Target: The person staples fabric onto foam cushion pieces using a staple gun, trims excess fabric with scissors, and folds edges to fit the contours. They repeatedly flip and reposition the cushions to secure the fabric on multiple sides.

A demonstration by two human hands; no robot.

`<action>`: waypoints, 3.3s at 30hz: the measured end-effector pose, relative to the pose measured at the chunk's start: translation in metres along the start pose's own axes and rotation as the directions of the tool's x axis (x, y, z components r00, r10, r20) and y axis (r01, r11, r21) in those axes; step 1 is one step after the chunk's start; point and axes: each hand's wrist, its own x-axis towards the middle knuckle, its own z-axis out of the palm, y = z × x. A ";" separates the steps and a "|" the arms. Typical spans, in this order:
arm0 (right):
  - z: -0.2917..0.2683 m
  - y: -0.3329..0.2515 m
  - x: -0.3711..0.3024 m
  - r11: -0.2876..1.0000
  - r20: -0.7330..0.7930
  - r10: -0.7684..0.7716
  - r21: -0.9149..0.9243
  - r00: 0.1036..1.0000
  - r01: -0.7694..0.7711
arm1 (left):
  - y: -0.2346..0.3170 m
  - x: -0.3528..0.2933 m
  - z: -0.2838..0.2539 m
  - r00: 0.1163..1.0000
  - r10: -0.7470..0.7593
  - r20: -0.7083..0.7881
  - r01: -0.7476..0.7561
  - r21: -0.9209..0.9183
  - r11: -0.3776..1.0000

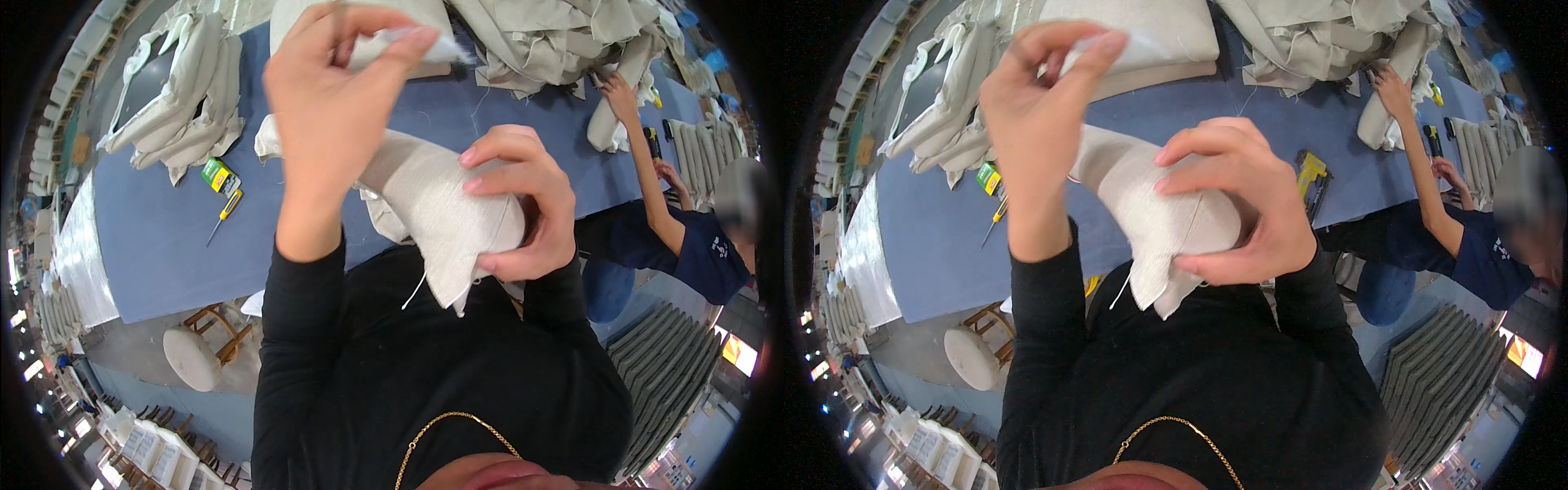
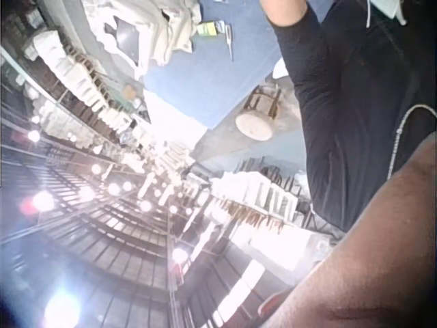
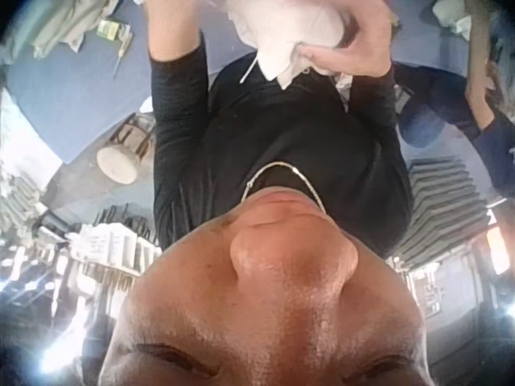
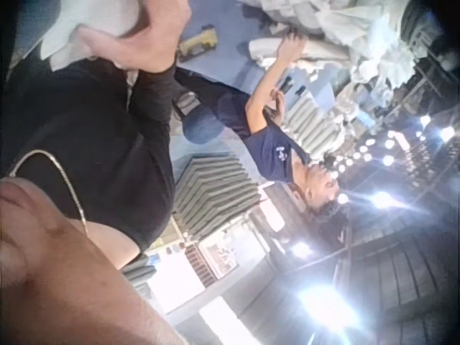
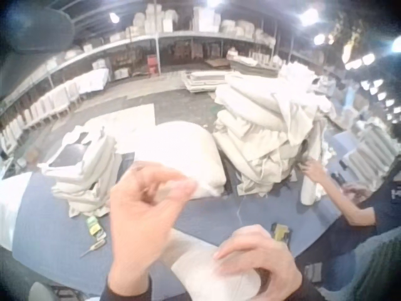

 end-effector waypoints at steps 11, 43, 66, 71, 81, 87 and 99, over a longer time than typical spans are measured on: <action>-0.057 0.003 0.030 0.809 -0.024 -0.139 -0.580 0.990 0.100 | 0.040 -0.085 -0.012 0.912 -0.355 0.208 0.409 -0.553 0.726; -0.014 0.005 0.045 0.982 -0.224 0.129 -0.109 0.966 -0.156 | 0.027 -0.099 0.004 0.983 -0.019 0.183 0.003 0.092 0.996; -0.012 0.042 -0.015 0.988 -0.263 0.065 0.150 0.962 -0.026 | 0.064 -0.105 -0.036 0.932 -0.214 0.293 0.178 0.146 0.973; -0.007 0.036 -0.017 0.993 -0.245 0.014 0.114 0.969 0.014 | 0.062 -0.098 -0.035 0.942 -0.153 0.299 0.091 0.212 0.973; 0.000 0.015 -0.013 0.996 -0.156 -0.024 0.077 0.987 0.036 | 0.090 -0.079 -0.051 0.899 -0.186 0.396 0.040 0.348 0.937; 0.011 0.016 -0.012 0.986 -0.160 -0.069 0.140 0.985 0.091 | 0.106 -0.070 -0.050 0.885 -0.249 0.393 0.061 0.433 0.899; 0.010 0.014 -0.009 0.990 -0.167 -0.065 0.115 0.984 0.085 | 0.092 -0.071 -0.063 0.855 -0.307 0.417 0.195 0.290 0.937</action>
